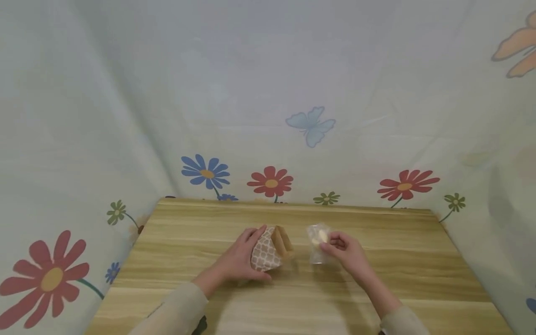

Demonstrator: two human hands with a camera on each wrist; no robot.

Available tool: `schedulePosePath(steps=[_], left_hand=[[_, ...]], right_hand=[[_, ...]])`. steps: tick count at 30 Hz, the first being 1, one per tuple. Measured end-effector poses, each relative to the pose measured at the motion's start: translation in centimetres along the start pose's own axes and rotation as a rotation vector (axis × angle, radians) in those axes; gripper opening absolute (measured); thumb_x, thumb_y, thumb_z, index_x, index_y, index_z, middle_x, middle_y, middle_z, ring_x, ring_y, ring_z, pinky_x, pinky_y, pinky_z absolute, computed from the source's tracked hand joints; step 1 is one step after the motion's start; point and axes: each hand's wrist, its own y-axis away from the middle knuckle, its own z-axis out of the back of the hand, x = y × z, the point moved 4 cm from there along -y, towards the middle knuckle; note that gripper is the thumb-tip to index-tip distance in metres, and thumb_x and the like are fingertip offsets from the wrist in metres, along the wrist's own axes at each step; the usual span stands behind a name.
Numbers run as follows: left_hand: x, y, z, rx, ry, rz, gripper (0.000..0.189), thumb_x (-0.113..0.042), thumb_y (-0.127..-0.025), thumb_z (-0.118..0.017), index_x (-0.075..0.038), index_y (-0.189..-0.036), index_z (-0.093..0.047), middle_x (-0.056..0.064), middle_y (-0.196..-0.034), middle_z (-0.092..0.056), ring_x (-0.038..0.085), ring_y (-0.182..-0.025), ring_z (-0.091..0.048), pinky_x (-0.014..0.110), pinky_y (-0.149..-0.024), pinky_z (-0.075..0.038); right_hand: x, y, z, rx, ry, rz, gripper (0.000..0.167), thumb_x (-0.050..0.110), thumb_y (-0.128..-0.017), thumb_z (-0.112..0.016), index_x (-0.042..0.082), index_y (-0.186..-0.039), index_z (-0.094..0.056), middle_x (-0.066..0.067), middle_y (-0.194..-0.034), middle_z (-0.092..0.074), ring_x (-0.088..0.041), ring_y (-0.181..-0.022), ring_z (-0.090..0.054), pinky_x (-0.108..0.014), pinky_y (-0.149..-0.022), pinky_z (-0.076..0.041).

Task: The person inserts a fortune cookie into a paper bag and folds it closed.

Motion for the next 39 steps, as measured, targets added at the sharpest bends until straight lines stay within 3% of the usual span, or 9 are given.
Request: schedulePosePath(steps=[6, 11, 18, 39], left_hand=[[0.2, -0.4, -0.5, 0.002, -0.024, -0.004, 0.14, -0.067, -0.064, -0.096, -0.025, -0.173, -0.019, 0.01, -0.16, -0.038, 0.028, -0.139, -0.049, 0.052, -0.115, -0.047], [0.1, -0.4, -0.7, 0.0, -0.021, -0.004, 0.139, -0.068, -0.064, -0.096, -0.022, -0.172, -0.021, 0.01, -0.16, -0.039, 0.028, -0.139, -0.05, 0.053, -0.115, -0.047], [0.0, -0.4, -0.9, -0.024, -0.018, 0.006, 0.138, -0.068, -0.064, -0.095, -0.023, -0.172, -0.022, 0.009, -0.16, -0.04, 0.027, -0.138, -0.051, 0.052, -0.115, -0.047], [-0.5, -0.3, -1.8, -0.094, -0.108, 0.032, 0.137, -0.07, -0.067, -0.093, -0.023, -0.172, -0.02, 0.009, -0.158, -0.039, 0.028, -0.139, -0.046, 0.052, -0.116, -0.046]], right_hand=[[1.7, -1.1, -0.8, -0.041, 0.016, 0.018, 0.041, 0.022, -0.095, -0.084, -0.002, -0.122, -0.066, -0.011, -0.112, -0.071, -0.013, -0.1, -0.069, -0.022, -0.085, -0.058], [2.7, -1.8, -2.3, -0.033, 0.032, 0.068, 0.037, 0.017, -0.092, -0.086, -0.002, -0.118, -0.067, -0.012, -0.11, -0.072, -0.015, -0.097, -0.069, -0.022, -0.082, -0.059], [3.3, -2.3, -4.1, -0.023, 0.163, 0.163, 0.033, 0.019, -0.088, -0.09, 0.003, -0.11, -0.071, -0.008, -0.103, -0.074, -0.017, -0.093, -0.071, -0.024, -0.082, -0.06], [3.4, -2.0, -5.5, -0.014, 0.354, 0.165, 0.034, 0.025, -0.085, -0.093, 0.007, -0.101, -0.07, -0.001, -0.091, -0.072, -0.013, -0.085, -0.069, -0.028, -0.077, -0.061]])
